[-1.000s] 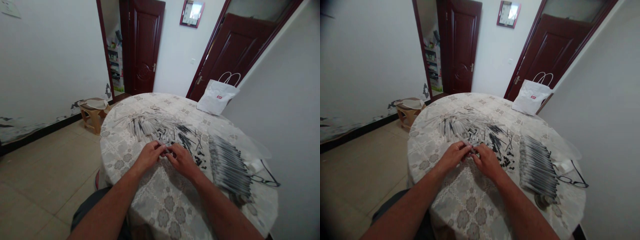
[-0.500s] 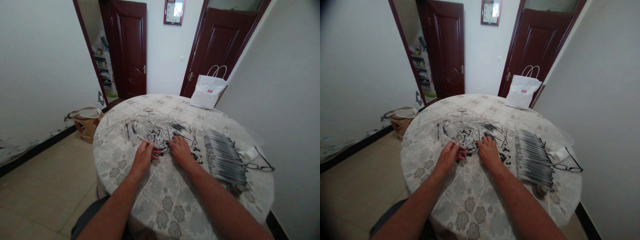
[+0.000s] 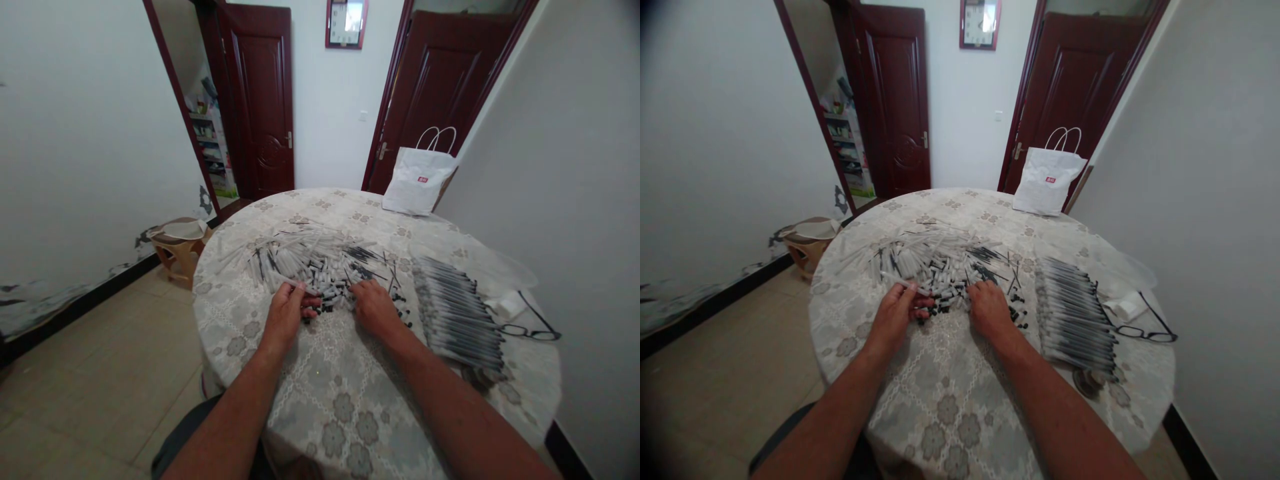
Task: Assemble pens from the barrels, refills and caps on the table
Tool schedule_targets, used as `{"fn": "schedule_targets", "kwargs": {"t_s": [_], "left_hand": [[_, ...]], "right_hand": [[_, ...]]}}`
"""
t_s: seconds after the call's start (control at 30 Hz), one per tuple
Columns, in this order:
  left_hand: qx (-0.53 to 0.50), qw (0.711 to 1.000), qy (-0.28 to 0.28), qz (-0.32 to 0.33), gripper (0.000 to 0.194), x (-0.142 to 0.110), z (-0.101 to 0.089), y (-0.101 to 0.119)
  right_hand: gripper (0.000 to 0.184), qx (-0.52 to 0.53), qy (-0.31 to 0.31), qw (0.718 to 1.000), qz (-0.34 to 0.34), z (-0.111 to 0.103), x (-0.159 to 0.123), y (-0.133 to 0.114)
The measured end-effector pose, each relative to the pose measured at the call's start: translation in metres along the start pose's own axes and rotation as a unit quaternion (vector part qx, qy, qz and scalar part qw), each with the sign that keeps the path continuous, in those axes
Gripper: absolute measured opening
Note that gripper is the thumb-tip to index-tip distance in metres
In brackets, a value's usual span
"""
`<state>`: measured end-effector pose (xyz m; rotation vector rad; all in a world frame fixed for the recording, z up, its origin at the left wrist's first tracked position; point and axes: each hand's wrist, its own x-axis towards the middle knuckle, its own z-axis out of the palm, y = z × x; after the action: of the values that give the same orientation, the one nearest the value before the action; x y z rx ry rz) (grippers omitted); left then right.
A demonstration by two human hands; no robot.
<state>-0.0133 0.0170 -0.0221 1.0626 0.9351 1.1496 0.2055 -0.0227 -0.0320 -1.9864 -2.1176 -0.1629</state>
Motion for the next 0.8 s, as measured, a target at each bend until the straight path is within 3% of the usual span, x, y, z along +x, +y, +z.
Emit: {"fn": "schedule_targets", "kwargs": {"t_s": [0.17,0.3,0.37,0.5,0.57,0.67,0.8], "left_hand": [[-0.094,0.995,0.007,-0.032,0.03,0.001,-0.001,0.001],[-0.159,0.986,0.02,-0.042,0.026,0.004,-0.003,0.005],[-0.173,0.984,0.027,-0.042,0.027,0.005,-0.004,0.006],[-0.186,0.981,0.021,-0.041,0.027,0.005,-0.005,0.005],[-0.191,0.981,0.017,-0.042,0.026,0.004,-0.005,0.005],[-0.192,0.98,0.013,-0.047,0.026,0.003,-0.004,0.003],[-0.201,0.978,0.009,-0.048,0.028,0.004,-0.003,0.001]], "right_hand": [[0.037,0.138,0.086,0.986,-0.029,0.003,-0.001,0.005],[0.023,0.287,0.171,0.942,0.005,-0.004,0.001,0.002],[0.022,0.4,0.208,0.89,0.066,-0.008,0.002,-0.002],[0.026,0.653,0.23,0.706,0.146,-0.008,0.004,-0.01],[0.027,0.727,0.208,0.636,0.154,-0.005,0.004,-0.014],[0.027,0.773,0.179,0.585,0.169,-0.002,0.004,-0.02],[0.026,0.786,0.167,0.57,0.17,0.0,0.003,-0.026]]}}
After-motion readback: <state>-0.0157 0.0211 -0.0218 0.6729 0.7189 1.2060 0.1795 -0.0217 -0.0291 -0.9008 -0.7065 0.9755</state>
